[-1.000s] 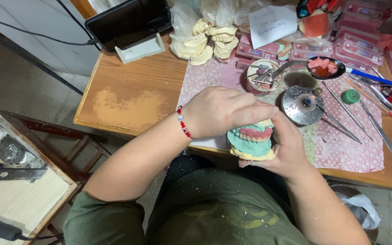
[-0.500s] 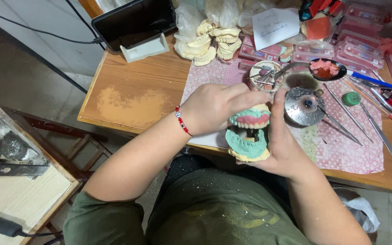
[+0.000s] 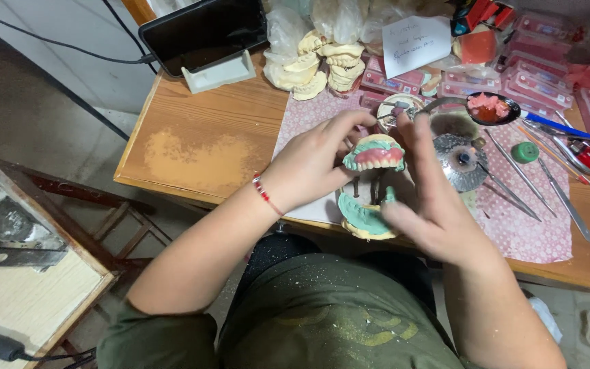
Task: The person uses a rotary tool to grind a small pink object, then switches to a dental model to apply pink material with a metal spatula. They continue to shape the material on the model and fit the upper and lower parts together.
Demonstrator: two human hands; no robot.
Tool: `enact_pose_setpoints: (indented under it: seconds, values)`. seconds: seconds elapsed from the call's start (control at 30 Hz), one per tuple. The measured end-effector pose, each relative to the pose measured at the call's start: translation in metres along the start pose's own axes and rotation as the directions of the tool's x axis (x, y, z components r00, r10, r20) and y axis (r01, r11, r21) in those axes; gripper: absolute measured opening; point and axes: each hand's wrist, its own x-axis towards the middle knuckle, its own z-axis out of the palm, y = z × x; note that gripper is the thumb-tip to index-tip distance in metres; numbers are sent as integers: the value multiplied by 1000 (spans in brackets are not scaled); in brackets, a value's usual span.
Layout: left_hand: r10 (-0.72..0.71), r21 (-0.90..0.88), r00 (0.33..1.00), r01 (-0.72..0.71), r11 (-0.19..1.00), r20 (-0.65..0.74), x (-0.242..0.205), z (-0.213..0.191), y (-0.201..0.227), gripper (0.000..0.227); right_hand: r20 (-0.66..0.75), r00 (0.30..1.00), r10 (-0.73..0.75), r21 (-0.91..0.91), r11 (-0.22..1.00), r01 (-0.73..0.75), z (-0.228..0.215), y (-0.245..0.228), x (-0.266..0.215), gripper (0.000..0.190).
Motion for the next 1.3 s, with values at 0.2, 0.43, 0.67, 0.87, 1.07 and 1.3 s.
enact_pose_setpoints:
  seconds: [0.2,0.43,0.67,0.87,1.07,1.3]
  values:
    - [191,37,851,-199,979,-490,-41,6,11,23,-259,966,20,-235,968,-83,14,11,18,52]
    - [316,257,760,-201,945,-567,-37,22,25,14,-357,934,-32,-272,960,-71,27,17,20,42]
    - [199,85,783,-185,979,-589,-30,29,19,7,-361,931,-48,-295,953,-65,25,23,21,42]
    - [79,-73,805,-149,986,-588,-28,29,18,11,-364,931,-28,-279,957,-80,26,24,21,41]
    - [6,-172,825,-125,977,-565,-29,29,16,11,-361,933,-18,-265,961,-84,25,25,20,42]
    - [59,-131,816,-164,978,-575,-29,28,14,16,-360,933,-32,-263,962,-68,25,28,20,42]
